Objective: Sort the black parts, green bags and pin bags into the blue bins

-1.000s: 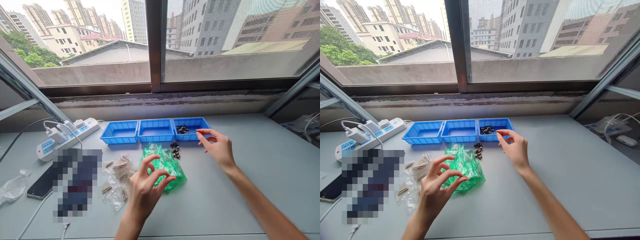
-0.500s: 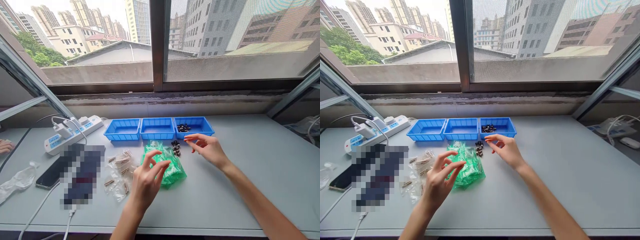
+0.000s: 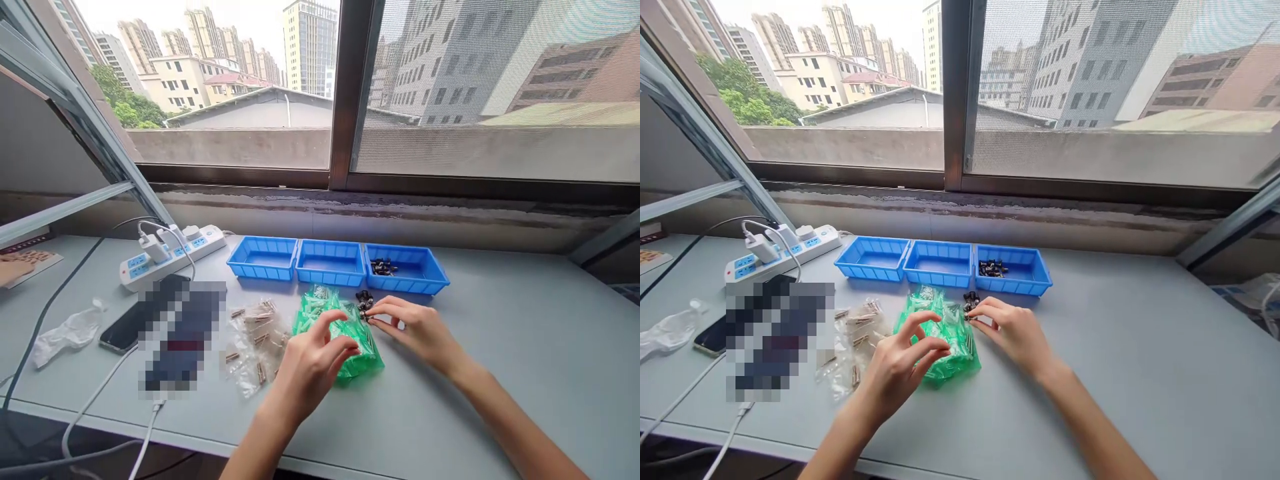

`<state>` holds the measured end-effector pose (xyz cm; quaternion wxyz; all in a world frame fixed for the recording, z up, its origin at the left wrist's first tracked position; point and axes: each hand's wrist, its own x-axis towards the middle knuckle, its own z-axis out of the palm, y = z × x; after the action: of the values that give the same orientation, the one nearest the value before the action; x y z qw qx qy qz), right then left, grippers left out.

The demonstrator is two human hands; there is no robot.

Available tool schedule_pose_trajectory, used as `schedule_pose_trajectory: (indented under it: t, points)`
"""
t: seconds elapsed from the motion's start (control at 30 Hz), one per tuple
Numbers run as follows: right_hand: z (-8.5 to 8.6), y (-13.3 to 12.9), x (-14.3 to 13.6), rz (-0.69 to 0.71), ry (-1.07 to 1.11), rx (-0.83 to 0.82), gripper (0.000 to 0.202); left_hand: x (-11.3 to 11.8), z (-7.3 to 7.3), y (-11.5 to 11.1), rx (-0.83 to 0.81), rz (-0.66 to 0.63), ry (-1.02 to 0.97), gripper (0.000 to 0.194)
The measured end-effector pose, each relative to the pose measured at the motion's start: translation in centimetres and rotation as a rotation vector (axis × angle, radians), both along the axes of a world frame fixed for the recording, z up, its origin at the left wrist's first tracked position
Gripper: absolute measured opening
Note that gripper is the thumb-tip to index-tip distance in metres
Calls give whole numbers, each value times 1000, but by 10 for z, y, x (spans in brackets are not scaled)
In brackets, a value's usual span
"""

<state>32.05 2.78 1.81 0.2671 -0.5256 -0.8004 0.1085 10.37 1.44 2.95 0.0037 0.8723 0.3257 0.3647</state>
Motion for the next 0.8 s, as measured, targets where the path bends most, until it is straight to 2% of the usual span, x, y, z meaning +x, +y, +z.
schedule_pose_trajectory:
  t: [0.27, 0.57, 0.67, 0.8]
  points:
    - [-4, 0, 0, 16, -54, -33, 23, 0, -4, 0, 33, 8, -13, 29]
    - [-5, 2, 0, -40, -41, -55, 17, 2, 8, -7, 159, 62, -21, 22]
    - [-5, 2, -2, -69, -38, -71, 16, 4, 3, -10, 149, 83, -80, 19]
    - [-2, 1, -4, -117, -27, -85, 15, 1, -6, -10, 84, 77, -119, 24]
